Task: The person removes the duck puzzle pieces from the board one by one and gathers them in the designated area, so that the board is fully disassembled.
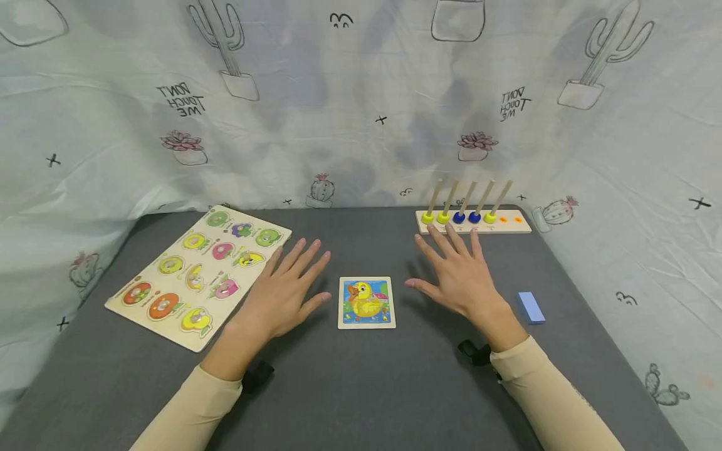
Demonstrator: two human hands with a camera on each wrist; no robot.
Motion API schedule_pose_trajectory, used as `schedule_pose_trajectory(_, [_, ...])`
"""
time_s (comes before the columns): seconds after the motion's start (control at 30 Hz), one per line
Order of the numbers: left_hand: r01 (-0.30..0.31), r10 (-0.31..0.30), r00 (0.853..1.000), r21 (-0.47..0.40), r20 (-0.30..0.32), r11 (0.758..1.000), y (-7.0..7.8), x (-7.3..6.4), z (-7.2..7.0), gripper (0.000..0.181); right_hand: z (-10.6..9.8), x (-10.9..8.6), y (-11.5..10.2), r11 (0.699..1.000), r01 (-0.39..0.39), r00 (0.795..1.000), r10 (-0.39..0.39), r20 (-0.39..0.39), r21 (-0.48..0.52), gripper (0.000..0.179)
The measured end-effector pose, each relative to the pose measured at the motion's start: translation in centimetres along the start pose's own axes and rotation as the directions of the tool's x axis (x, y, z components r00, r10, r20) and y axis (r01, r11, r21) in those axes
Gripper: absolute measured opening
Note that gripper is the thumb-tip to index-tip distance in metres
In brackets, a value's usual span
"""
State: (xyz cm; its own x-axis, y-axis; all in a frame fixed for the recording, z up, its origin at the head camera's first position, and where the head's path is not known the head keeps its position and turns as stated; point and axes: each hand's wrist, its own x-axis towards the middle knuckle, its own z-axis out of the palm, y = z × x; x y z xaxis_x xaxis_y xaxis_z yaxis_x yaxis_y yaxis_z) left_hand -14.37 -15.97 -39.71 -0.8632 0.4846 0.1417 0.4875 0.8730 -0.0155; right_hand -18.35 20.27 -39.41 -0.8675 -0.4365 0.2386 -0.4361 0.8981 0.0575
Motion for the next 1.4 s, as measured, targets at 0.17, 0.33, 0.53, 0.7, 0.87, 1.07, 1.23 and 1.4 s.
schedule_pose_trajectory(0.17, [-0.031, 0.031, 0.999, 0.022, 0.032, 0.999, 0.8, -0.2, 0.8, 0.074, 0.5, 0.4, -0.2, 0.999, 0.030, 0.999, -0.031, 0.013, 0.017, 0.099])
schedule_pose_trajectory(0.33, [-0.058, 0.057, 0.997, 0.011, 0.057, 0.998, 1.7, -0.4, 1.4, 0.073, 0.9, 0.8, -0.5, 0.997, 0.075, 0.997, -0.076, 0.023, 0.031, 0.097])
schedule_pose_trajectory(0.53, [-0.086, 0.088, 0.992, -0.028, 0.090, 0.996, 2.5, -0.7, 1.7, 0.072, 1.3, 1.4, -0.9, 0.992, 0.109, 0.990, -0.114, 0.087, 0.056, 0.090])
schedule_pose_trajectory(0.7, [-0.126, 0.133, 0.986, -0.070, 0.104, 0.990, 3.2, -1.1, 1.4, 0.071, 1.6, 1.8, -0.9, 0.987, 0.132, 0.980, -0.144, 0.138, 0.090, 0.084])
schedule_pose_trajectory(0.87, [-0.168, 0.180, 0.974, -0.093, 0.135, 0.981, 4.1, -0.8, 1.6, 0.070, 1.8, 2.7, -0.6, 0.982, 0.140, 0.974, -0.161, 0.162, 0.130, 0.081])
schedule_pose_trajectory(1.07, [-0.189, 0.210, 0.960, -0.122, 0.186, 0.974, 5.3, -0.5, 1.8, 0.070, 1.6, 3.6, -0.8, 0.969, 0.168, 0.968, -0.196, 0.154, 0.180, 0.071])
schedule_pose_trajectory(1.23, [-0.224, 0.246, 0.954, -0.139, 0.173, 0.965, 6.0, -0.1, 1.7, 0.070, 1.6, 4.1, -1.3, 0.959, 0.183, 0.967, -0.216, 0.137, 0.218, 0.053])
schedule_pose_trajectory(1.4, [-0.248, 0.267, 0.944, -0.119, 0.192, 0.962, 6.5, 0.4, 1.8, 0.070, 2.1, 4.7, -1.9, 0.928, 0.224, 0.957, -0.267, 0.112, 0.296, 0.045])
